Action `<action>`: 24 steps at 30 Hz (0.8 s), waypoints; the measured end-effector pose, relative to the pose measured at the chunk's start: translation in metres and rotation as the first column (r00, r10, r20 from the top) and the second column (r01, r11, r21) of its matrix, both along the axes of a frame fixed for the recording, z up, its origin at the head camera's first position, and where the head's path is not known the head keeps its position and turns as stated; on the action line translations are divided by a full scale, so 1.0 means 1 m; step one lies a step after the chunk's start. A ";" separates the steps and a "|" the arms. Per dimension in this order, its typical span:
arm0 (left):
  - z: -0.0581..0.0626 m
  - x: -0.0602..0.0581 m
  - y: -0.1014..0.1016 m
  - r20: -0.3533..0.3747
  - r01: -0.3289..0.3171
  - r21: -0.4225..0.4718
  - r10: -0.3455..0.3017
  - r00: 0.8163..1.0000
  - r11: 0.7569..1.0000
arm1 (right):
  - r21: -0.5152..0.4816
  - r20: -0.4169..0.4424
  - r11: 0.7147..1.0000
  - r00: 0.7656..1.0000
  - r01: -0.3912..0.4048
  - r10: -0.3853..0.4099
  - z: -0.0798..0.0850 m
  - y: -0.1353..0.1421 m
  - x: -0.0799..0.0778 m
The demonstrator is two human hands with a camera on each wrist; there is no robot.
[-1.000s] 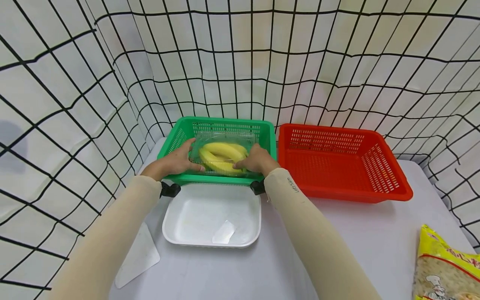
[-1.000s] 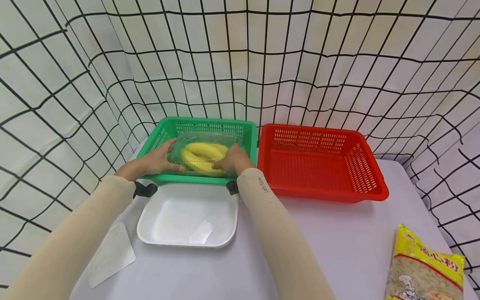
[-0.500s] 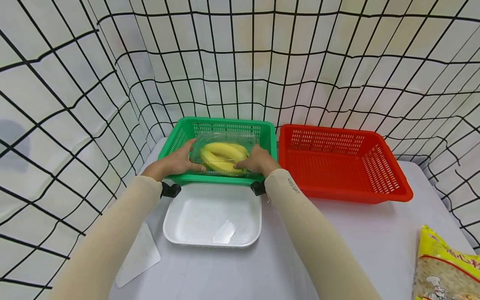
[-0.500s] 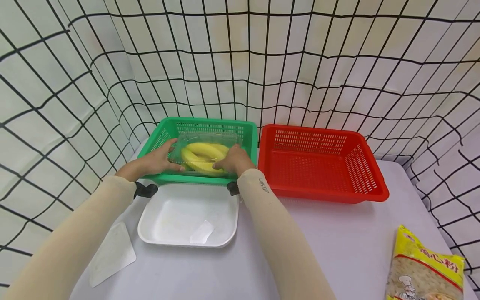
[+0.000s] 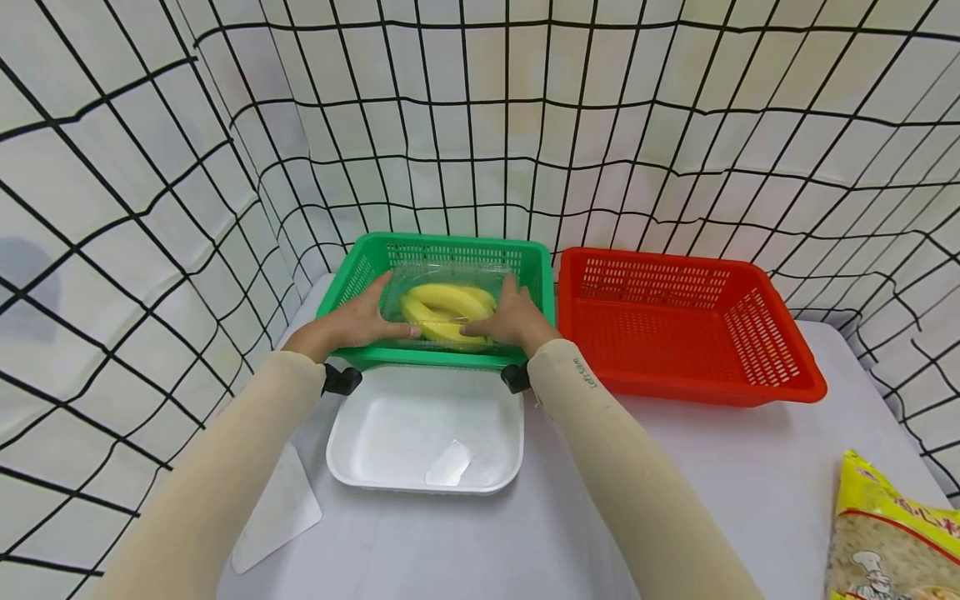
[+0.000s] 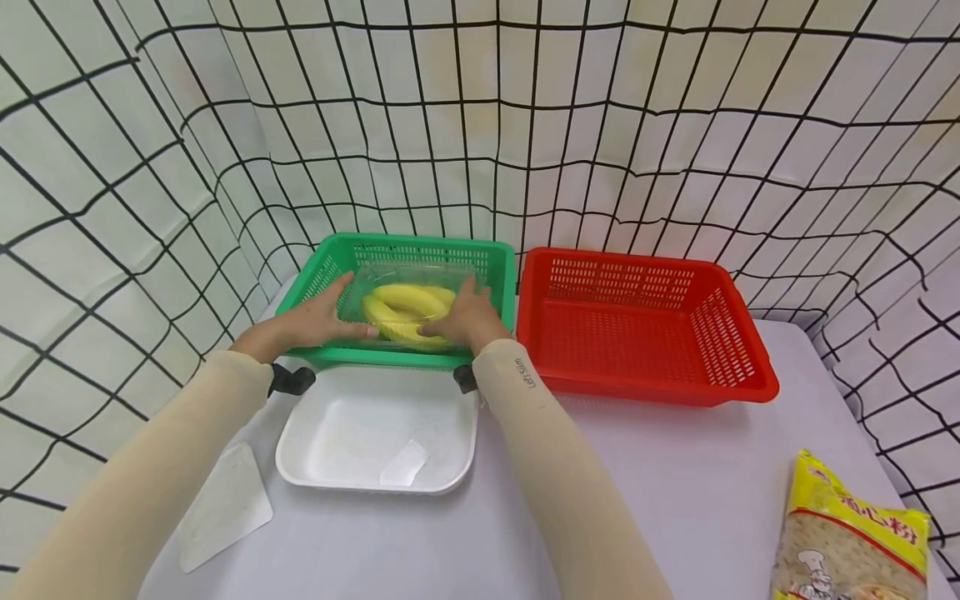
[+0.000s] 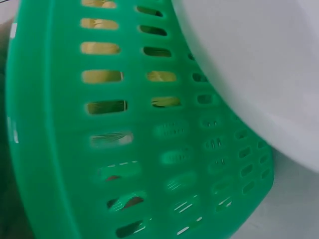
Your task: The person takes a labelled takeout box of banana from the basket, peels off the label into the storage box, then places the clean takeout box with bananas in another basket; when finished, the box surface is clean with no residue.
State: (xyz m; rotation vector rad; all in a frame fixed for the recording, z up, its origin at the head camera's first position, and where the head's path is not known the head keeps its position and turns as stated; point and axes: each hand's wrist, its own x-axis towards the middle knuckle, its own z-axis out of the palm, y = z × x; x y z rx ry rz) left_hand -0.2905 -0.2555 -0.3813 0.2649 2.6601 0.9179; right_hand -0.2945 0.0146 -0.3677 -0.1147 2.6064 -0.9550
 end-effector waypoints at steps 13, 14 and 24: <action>0.001 0.001 0.005 -0.114 -0.005 -0.170 -0.014 0.993 0.985 | 0.277 -0.203 0.958 0.970 -0.074 0.134 0.004 -0.010 0.005; 0.001 0.001 0.005 -0.120 -0.008 -0.192 -0.016 0.993 0.981 | 0.294 -0.204 0.953 0.969 -0.074 0.139 0.005 -0.010 0.005; 0.004 0.004 0.010 -0.141 -0.004 -0.286 -0.038 0.989 0.958 | 0.328 -0.155 0.940 0.976 -0.097 0.154 0.003 -0.003 0.007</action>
